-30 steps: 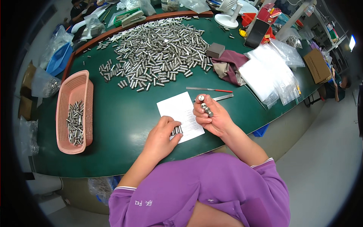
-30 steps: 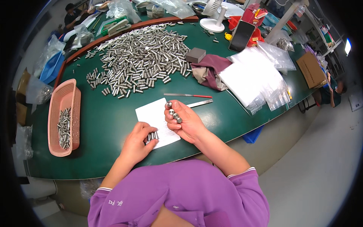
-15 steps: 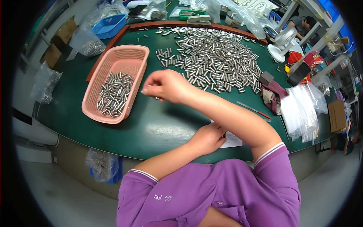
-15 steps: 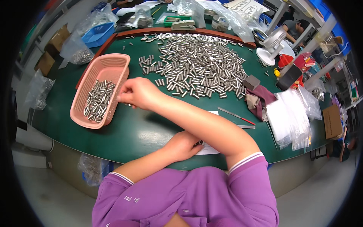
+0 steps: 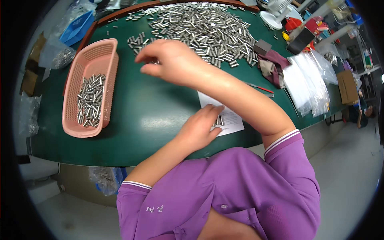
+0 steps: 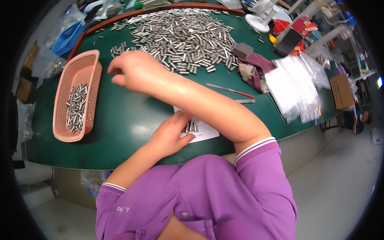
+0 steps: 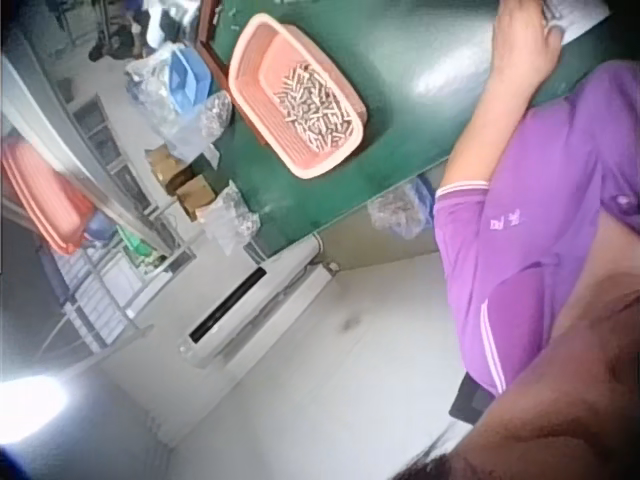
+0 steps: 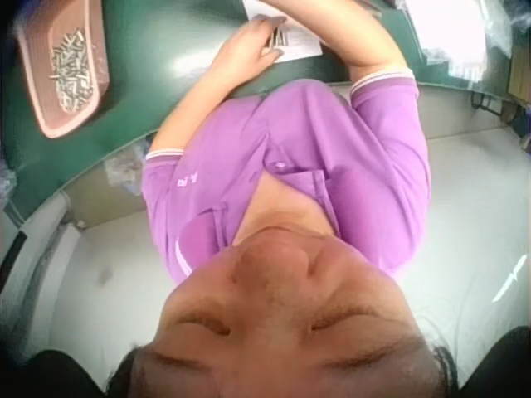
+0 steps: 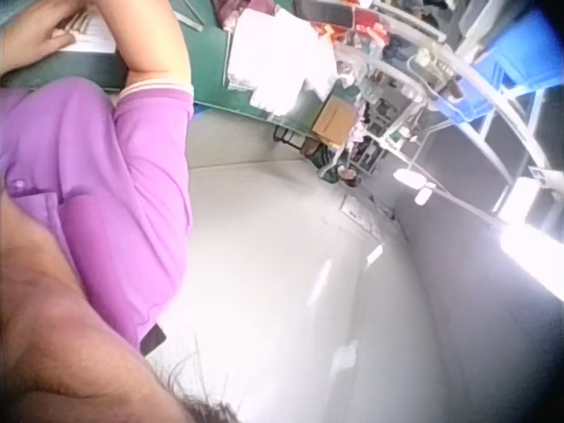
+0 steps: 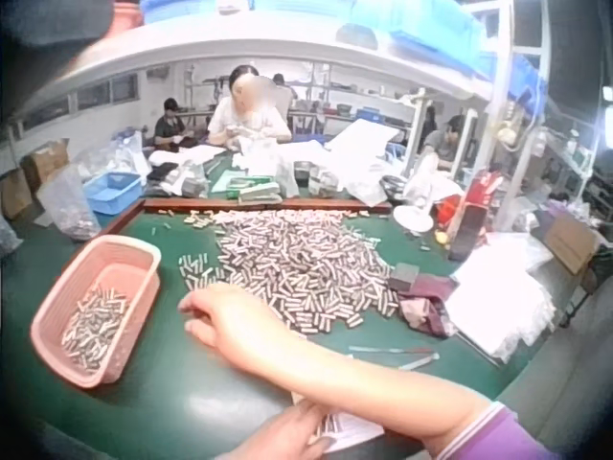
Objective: The person sorts small cylindrical metal parts on a green workbench. They pick up individual pieces from a large pile, inspect them, and arrange them in neat rows on a white paper sheet. The person occasionally uses a metal ruler to measure or align the parts.
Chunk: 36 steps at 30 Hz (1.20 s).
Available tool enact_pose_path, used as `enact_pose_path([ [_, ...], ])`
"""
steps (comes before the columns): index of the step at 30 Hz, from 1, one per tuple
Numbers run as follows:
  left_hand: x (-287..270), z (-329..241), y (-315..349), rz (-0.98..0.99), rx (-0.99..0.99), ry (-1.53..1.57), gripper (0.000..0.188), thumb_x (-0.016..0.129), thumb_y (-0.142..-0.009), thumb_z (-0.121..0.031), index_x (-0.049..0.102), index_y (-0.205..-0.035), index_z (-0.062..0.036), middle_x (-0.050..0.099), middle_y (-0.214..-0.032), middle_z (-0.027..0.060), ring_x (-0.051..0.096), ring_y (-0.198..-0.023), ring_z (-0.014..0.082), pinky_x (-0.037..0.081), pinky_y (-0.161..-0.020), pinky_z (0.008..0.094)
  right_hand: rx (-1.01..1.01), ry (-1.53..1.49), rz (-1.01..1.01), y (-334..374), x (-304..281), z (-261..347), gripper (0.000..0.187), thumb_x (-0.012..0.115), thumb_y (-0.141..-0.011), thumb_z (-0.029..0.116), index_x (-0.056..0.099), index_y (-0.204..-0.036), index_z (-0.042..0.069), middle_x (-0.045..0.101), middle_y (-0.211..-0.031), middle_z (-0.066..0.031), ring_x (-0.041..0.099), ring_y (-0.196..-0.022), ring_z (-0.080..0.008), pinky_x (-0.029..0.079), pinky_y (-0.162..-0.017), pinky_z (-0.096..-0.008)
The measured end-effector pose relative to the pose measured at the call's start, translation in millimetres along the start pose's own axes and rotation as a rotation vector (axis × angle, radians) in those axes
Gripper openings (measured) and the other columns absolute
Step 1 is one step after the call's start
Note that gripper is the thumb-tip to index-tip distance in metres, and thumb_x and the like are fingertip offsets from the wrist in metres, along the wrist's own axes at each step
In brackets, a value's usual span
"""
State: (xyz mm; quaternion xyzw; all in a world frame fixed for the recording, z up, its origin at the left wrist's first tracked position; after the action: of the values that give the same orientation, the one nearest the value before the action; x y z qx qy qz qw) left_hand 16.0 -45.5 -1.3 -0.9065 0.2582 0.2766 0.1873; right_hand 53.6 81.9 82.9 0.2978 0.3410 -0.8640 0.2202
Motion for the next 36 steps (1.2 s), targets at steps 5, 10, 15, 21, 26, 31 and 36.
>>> enact_pose_path([
  [5,-3,-9,1,0.033,-0.097,0.018,0.07,0.07,-0.073,-0.003,0.039,-0.136,-0.006,0.055,-0.105,0.0097,0.055,-0.076,0.0195,0.05,-0.073,0.0327,0.322,0.174,0.03,121,-83,-2,0.018,0.069,-0.074,0.019,0.068,-0.089,0.009,0.063,-0.087,-0.0091,0.058,-0.088,-0.0274,0.046,-0.082,-0.0396],
  [10,2,-13,0,0.003,-0.137,-0.006,0.071,0.068,-0.074,0.001,0.039,-0.138,-0.0069,0.056,-0.105,0.0075,0.053,-0.072,0.016,0.049,-0.068,0.0293,0.429,0.2,0.147,201,-81,11,0.022,0.074,-0.071,0.021,0.067,-0.088,0.01,0.059,-0.09,-0.0074,0.055,-0.095,-0.0283,0.045,-0.084,-0.0414],
  [15,6,-20,-4,0.004,-0.16,-0.036,0.072,0.067,-0.074,0.004,0.039,-0.139,-0.0073,0.057,-0.106,0.0074,0.053,-0.072,0.0146,0.048,-0.067,0.0287,0.405,0.288,0.048,223,-63,9,0.024,0.077,-0.069,0.021,0.065,-0.087,0.012,0.056,-0.095,-0.0047,0.052,-0.1,-0.0275,0.042,-0.085,-0.0411],
  [21,12,-25,-9,0.016,-0.158,-0.028,0.074,0.067,-0.074,0.005,0.037,-0.14,-0.0074,0.057,-0.107,0.0078,0.054,-0.071,0.0139,0.048,-0.067,0.0277,0.395,0.267,-0.009,229,-65,3,0.024,0.078,-0.068,0.019,0.066,-0.088,0.012,0.055,-0.095,-0.0034,0.052,-0.098,-0.0263,0.041,-0.085,-0.0398],
  [26,14,-27,-13,0.012,-0.146,-0.01,0.076,0.066,-0.074,0.006,0.034,-0.142,-0.0077,0.056,-0.108,0.0081,0.054,-0.072,0.0137,0.049,-0.068,0.028,0.417,0.249,-0.012,232,-71,1,0.024,0.078,-0.068,0.019,0.066,-0.088,0.012,0.054,-0.095,-0.003,0.051,-0.098,-0.0254,0.041,-0.085,-0.0396],
  [31,13,-26,-14,0.001,-0.143,-0.059,0.076,0.063,-0.074,0.007,0.032,-0.143,-0.008,0.057,-0.108,0.0084,0.056,-0.073,0.0153,0.049,-0.069,0.0298,0.422,0.24,-0.007,231,-71,0,0.022,0.077,-0.069,0.018,0.066,-0.087,0.012,0.054,-0.095,-0.0031,0.051,-0.1,-0.0254,0.041,-0.086,-0.0398],
  [36,9,-23,-12,-0.01,-0.13,-0.107,0.076,0.06,-0.074,0.007,0.032,-0.143,-0.0079,0.058,-0.107,0.0085,0.057,-0.077,0.017,0.05,-0.072,0.0306,0.426,0.234,-0.012,232,-66,1,0.02,0.075,-0.07,0.018,0.067,-0.087,0.012,0.055,-0.095,-0.0034,0.051,-0.101,-0.0258,0.04,-0.086,-0.0399],
])
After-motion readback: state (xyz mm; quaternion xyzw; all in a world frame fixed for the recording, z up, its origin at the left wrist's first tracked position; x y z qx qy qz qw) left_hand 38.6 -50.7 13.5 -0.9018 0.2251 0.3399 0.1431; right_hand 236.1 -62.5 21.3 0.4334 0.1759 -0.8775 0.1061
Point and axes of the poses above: each hand's wrist, its own y-axis away from the middle knuckle, its own x-axis out of the palm, z = x × y, the point moved 1 cm from there along -y, towards the middle knuckle
